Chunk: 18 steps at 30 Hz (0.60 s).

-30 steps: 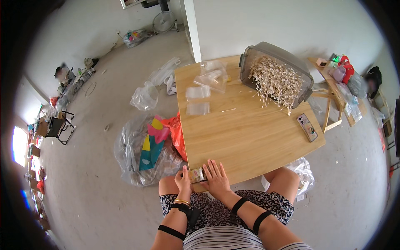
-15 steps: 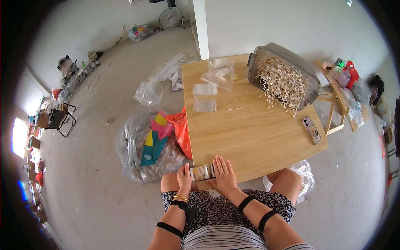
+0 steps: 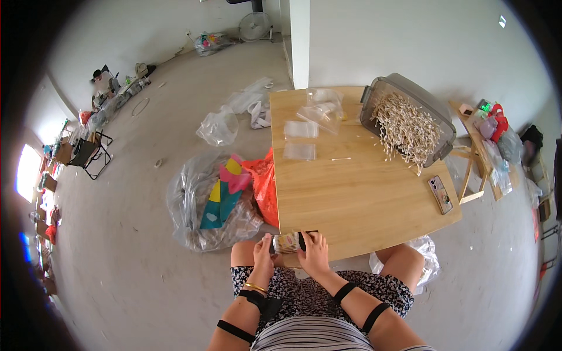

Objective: Sorting and counting cotton swabs into small plastic bags.

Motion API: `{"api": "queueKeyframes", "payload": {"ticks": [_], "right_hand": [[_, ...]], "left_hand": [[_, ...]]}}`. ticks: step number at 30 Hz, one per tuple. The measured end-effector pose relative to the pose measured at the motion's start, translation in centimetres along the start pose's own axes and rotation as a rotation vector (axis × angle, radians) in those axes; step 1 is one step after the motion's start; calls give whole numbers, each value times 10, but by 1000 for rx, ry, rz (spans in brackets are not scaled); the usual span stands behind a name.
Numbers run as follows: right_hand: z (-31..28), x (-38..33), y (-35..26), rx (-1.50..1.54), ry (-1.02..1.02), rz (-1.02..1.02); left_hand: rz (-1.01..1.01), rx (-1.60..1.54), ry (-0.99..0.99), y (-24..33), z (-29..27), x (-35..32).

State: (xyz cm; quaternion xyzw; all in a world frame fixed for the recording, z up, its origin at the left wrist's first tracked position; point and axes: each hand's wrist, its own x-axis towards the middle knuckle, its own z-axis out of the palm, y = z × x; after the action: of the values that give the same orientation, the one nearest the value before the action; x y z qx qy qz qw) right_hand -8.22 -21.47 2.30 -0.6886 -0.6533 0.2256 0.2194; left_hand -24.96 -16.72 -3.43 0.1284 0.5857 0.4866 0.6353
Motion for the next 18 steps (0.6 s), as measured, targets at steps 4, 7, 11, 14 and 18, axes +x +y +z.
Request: {"api": "queueKeyframes", "payload": {"ticks": [4, 7, 11, 14, 18], "right_hand": [[27, 9, 2, 214, 44, 102], [36, 11, -4, 297, 33, 175], [53, 11, -18, 334, 137, 304], [66, 14, -40, 382, 191, 399], [71, 17, -45, 577, 191, 406]], "left_hand": [[9, -36, -66, -11, 5, -11], [38, -176, -73, -19, 4, -8], [86, -240, -60, -25, 9, -10], [108, -226, -40, -26, 14, -12], [101, -208, -15, -24, 17, -15]]}}
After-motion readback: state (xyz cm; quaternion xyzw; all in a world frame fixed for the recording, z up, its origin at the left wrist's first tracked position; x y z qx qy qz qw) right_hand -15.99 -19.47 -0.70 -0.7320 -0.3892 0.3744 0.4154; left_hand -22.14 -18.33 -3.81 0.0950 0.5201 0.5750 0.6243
